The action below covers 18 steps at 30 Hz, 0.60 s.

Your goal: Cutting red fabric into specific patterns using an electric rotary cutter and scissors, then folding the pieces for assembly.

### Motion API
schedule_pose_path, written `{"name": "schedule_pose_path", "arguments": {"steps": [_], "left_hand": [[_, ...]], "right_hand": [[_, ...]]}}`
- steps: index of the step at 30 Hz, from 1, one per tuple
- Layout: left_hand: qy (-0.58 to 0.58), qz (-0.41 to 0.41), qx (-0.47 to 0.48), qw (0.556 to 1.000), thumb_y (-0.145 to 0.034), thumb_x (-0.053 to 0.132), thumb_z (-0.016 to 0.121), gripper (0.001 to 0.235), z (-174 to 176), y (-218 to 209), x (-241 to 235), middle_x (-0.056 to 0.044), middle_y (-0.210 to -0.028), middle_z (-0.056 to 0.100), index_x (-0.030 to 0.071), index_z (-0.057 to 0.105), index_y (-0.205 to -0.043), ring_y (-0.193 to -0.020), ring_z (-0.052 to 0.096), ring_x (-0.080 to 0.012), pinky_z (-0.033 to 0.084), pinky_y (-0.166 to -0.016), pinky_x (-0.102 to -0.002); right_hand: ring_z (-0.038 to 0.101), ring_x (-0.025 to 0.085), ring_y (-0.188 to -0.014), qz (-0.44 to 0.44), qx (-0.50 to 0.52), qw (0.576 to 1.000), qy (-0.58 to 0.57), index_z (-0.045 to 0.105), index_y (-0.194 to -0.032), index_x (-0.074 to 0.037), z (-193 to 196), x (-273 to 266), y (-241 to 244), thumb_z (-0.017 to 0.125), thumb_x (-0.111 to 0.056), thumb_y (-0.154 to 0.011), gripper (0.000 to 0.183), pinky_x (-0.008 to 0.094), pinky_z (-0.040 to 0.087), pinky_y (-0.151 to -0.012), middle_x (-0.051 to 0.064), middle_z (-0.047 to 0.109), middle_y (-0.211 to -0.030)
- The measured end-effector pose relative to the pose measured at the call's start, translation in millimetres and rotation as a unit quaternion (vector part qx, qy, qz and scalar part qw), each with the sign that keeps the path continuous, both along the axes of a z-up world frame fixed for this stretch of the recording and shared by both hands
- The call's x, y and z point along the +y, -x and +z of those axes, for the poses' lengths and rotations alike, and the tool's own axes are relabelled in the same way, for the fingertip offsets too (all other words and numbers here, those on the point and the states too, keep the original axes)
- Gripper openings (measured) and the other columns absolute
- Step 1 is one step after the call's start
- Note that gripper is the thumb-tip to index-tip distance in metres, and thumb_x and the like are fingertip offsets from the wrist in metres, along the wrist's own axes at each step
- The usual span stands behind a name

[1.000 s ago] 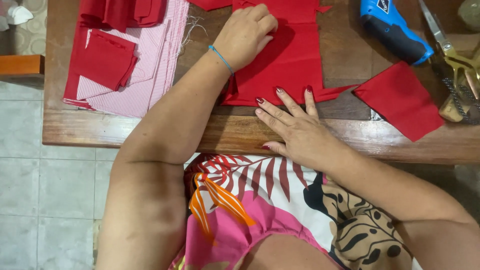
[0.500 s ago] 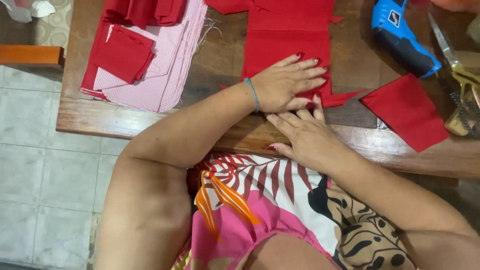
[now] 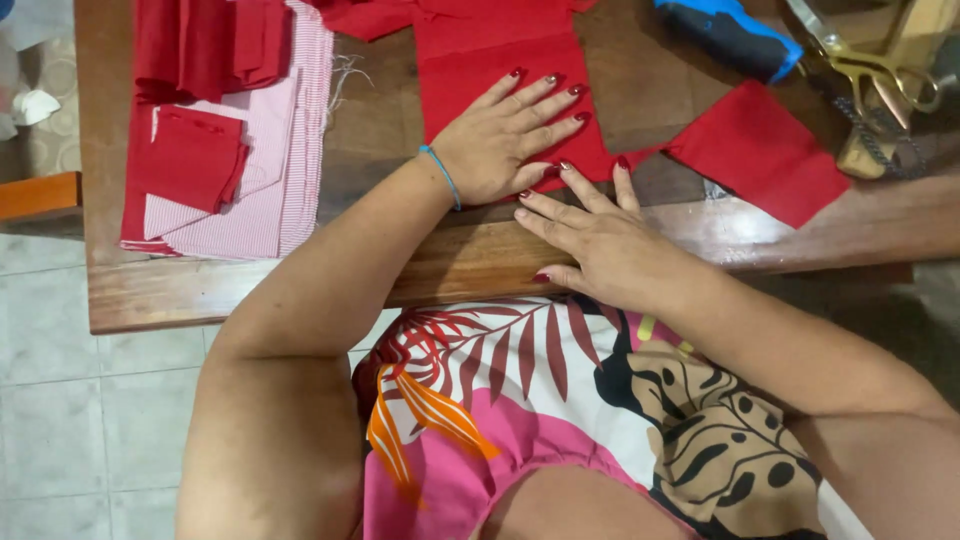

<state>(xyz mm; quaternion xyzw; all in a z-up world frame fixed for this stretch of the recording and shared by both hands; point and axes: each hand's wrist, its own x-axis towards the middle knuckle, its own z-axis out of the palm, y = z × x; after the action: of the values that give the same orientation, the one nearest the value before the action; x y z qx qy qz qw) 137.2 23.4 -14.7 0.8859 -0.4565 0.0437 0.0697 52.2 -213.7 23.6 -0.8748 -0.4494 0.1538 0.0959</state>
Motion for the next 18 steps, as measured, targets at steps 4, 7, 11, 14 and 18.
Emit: {"name": "schedule_pose_path", "arguments": {"steps": [4, 7, 11, 14, 18], "left_hand": [[0.006, -0.009, 0.004, 1.000, -0.111, 0.046, 0.048, 0.062, 2.9, 2.6, 0.1, -0.013, -0.169, 0.029, 0.015, 0.036, -0.164, -0.156, 0.021, -0.0362, 0.013, -0.125, -0.058], [-0.003, -0.007, 0.017, 1.000, -0.110, 0.048, 0.049, 0.066, 7.0, 1.5, 1.4, -0.013, -0.170, 0.025, 0.015, 0.033, -0.165, -0.157, 0.018, -0.0361, 0.012, -0.126, -0.059], [-0.006, -0.008, 0.022, 1.000, -0.111, 0.050, 0.047, 0.066, 6.5, 2.8, 1.2, -0.014, -0.170, 0.024, 0.015, 0.032, -0.165, -0.157, 0.018, -0.0357, 0.011, -0.126, -0.058], [0.001, -0.013, 0.012, 1.000, -0.110, 0.051, 0.048, 0.068, 4.9, 1.9, 0.3, -0.014, -0.170, 0.024, 0.015, 0.033, -0.165, -0.157, 0.019, -0.0361, 0.012, -0.126, -0.058], [0.014, -0.015, -0.002, 1.000, -0.108, 0.056, 0.047, 0.071, 5.5, 3.5, 1.0, -0.015, -0.169, 0.028, 0.014, 0.036, -0.164, -0.156, 0.022, -0.0373, 0.013, -0.126, -0.058]], "right_hand": [[-0.002, 0.036, -0.157, -0.011, 0.046, 0.999, 0.016, 0.026, -0.162, -0.025, 10.9, -2.5, 4.0, 0.056, -0.051, -0.095, 0.077, 0.075, -0.007, -0.114, -0.004, 0.025, -0.169], [0.001, 0.038, -0.156, -0.009, 0.025, 0.999, 0.019, 0.027, -0.162, -0.025, 13.8, -0.8, 2.9, 0.056, -0.053, -0.095, 0.078, 0.077, -0.003, -0.113, -0.005, 0.026, -0.168], [0.000, 0.036, -0.157, -0.013, 0.039, 0.999, 0.025, 0.025, -0.162, -0.025, 14.3, -1.3, 4.7, 0.054, -0.053, -0.096, 0.077, 0.074, -0.005, -0.116, -0.004, 0.025, -0.169], [0.004, 0.036, -0.157, -0.011, 0.007, 1.000, -0.004, 0.030, -0.161, -0.025, 2.9, -6.8, 4.9, 0.054, -0.052, -0.096, 0.074, 0.074, -0.003, -0.116, -0.004, 0.030, -0.167], [0.005, 0.033, -0.157, -0.006, 0.035, 0.999, -0.028, 0.034, -0.159, -0.022, 9.3, -13.9, 4.4, 0.057, -0.043, -0.097, 0.069, 0.065, -0.006, -0.120, 0.000, 0.034, -0.166]]}}
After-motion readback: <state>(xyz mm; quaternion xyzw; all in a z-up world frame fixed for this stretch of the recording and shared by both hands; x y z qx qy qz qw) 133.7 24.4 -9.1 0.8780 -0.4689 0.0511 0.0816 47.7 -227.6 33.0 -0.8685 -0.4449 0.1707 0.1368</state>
